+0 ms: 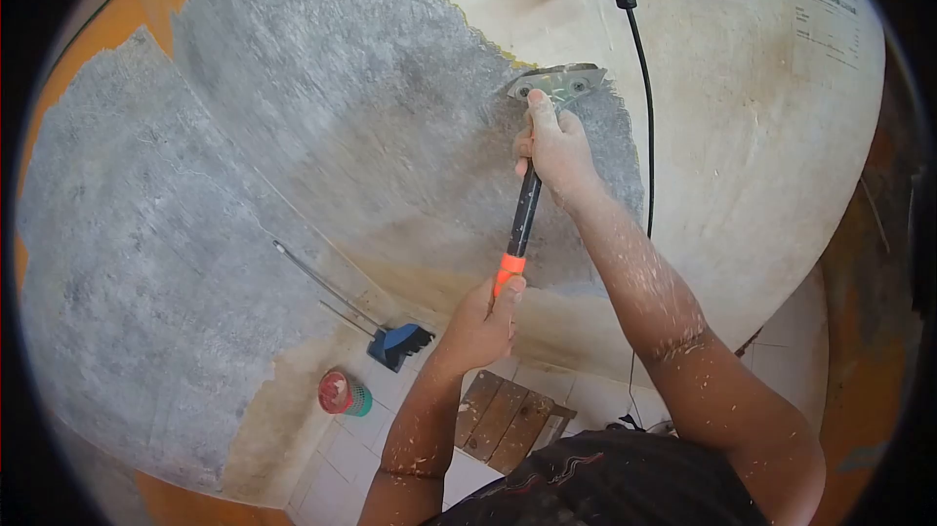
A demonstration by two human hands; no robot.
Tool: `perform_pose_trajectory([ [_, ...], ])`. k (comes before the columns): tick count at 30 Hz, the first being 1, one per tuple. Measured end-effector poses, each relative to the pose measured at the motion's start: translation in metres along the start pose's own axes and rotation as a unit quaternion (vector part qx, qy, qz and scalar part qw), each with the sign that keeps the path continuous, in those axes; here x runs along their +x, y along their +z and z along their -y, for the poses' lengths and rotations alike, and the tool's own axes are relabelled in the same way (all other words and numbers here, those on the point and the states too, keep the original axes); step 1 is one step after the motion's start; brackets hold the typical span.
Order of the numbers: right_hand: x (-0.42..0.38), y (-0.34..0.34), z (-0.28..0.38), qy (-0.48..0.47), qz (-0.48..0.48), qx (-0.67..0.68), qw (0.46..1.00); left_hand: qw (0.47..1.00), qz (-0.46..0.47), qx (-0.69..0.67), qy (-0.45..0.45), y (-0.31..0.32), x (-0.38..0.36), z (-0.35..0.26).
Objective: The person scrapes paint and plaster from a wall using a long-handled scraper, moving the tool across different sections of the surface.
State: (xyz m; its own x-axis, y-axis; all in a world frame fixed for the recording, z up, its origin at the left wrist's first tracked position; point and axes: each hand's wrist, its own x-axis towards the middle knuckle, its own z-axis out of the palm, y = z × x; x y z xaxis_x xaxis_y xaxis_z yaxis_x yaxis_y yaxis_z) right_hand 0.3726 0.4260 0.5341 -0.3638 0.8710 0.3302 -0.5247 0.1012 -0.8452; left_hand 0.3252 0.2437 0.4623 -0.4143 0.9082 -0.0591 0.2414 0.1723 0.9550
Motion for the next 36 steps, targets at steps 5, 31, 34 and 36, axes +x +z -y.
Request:
perform_pose_trajectory([
  [5,-0.033,-0.018,-0.029,0.006,-0.012,-0.044,0.999,0.999,0.023,-0.033,-0.029,0.018,-0.009,0.045],
  [31,-0.013,-0.015,-0.035,-0.032,0.014,-0.034,0.999,0.999,0.006,0.016,0.051,0.017,0.009,0.046],
  [34,0.021,0.015,0.018,-0.050,0.041,-0.047,0.997,1.000,-0.017,0.021,0.014,-0.003,0.012,-0.027],
  [36,0.023,0.021,0.024,-0.068,0.029,-0.015,0.997,1.000,-0.021,0.004,0.019,-0.006,0.010,-0.030],
])
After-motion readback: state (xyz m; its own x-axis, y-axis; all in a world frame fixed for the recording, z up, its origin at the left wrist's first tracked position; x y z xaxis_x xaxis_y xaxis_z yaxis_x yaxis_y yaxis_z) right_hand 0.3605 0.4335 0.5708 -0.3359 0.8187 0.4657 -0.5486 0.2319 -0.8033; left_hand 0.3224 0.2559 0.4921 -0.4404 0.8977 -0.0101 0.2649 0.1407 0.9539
